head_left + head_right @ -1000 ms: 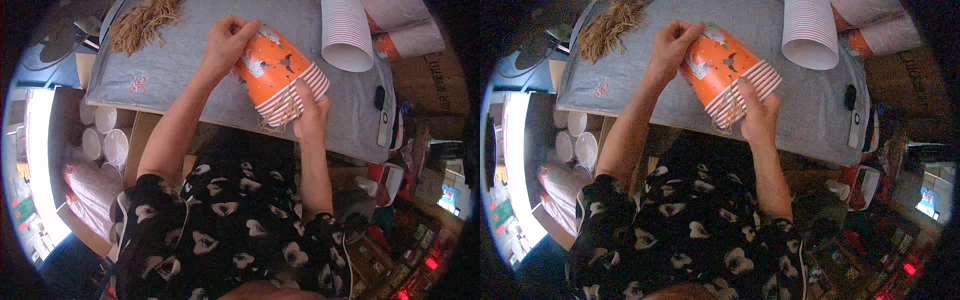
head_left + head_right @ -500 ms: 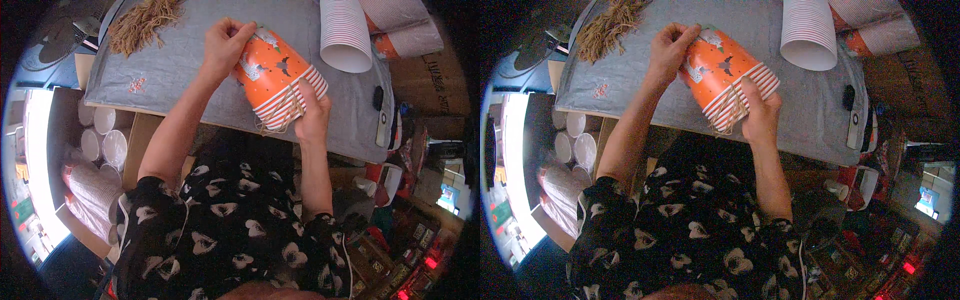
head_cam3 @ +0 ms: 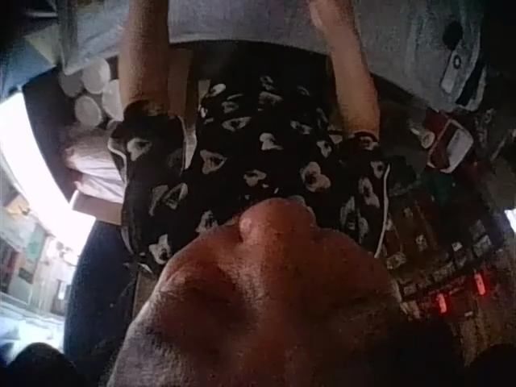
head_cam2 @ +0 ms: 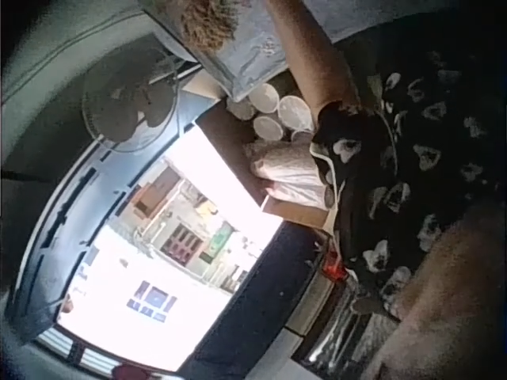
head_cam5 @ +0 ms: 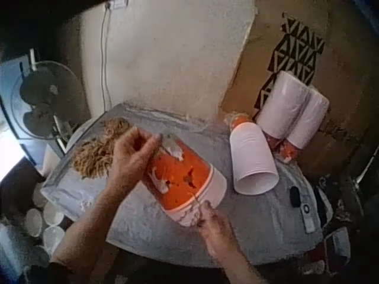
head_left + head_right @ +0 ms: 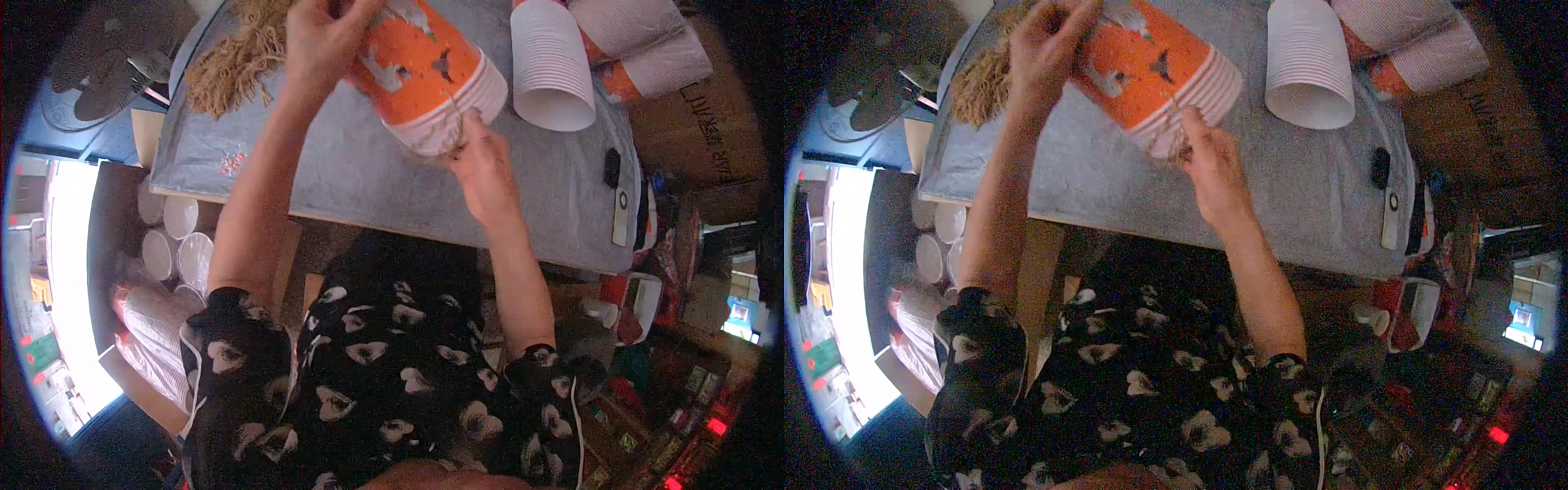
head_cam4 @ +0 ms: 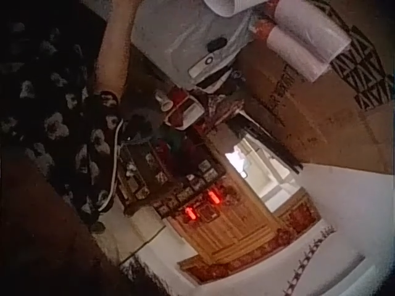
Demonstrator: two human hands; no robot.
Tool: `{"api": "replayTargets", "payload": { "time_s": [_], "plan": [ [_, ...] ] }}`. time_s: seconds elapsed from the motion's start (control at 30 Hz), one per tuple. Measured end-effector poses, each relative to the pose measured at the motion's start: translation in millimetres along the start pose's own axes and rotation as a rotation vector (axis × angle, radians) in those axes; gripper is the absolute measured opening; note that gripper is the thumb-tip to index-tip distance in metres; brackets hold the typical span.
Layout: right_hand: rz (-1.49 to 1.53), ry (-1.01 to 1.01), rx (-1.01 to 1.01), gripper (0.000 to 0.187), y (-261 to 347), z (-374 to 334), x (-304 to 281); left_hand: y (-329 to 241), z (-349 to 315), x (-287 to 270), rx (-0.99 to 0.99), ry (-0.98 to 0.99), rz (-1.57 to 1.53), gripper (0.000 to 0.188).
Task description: Tying strings to paper cups for packaging.
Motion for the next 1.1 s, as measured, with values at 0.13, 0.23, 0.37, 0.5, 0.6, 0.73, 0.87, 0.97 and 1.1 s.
{"api": "replayTargets", "payload": {
  "time_s": [0.13,0.23,0.37,0.5,0.6,0.73,0.87,0.97,1.1],
  "plan": [
    [-0.087,0.071,-0.086,0.052,-27.1,27.3,34.8,-101.7,24.6,-9.7,0.198,-0.070,0.070,0.020],
    [0.311,0.325,0.089,0.062,-43.7,46.8,90.7,-139.6,36.4,-11.8,0.424,-0.086,0.216,0.017],
    [0.561,0.399,0.144,0.070,-57.0,61.4,130.1,-114.6,32.8,18.2,0.769,-0.103,0.624,0.022],
    [0.523,0.270,0.215,0.060,-125.9,75.2,62.2,-65.2,8.2,103.5,1.004,0.185,0.665,0.023],
    [0.586,0.285,0.238,0.046,-130.8,49.5,27.1,-18.1,-5.7,122.7,0.985,0.283,0.584,0.026],
    [0.239,0.098,0.307,0.033,-100.2,5.0,-20.4,-19.2,-1.6,134.0,0.921,0.375,0.494,0.020],
    [0.187,-0.004,0.312,0.031,-95.6,-14.6,-54.8,-17.4,10.4,145.0,0.939,0.401,0.478,0.023],
    [0.122,-0.019,0.252,0.028,-89.8,-17.7,-62.0,-8.1,19.4,152.0,0.911,0.429,0.441,0.023],
    [-0.346,-0.081,0.213,0.023,-55.4,-18.9,-77.7,1.2,21.7,152.1,0.810,0.474,0.434,0.023]
  ]
}}
Point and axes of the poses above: each hand's wrist, its own z-axis towards the middle knuckle, its own x-axis out of the palm, y = z × x, the point moved 7 cm from there along z, towards the middle knuckle, and after that the axes turned 5 degrees about -x, right-handed, at the moved point
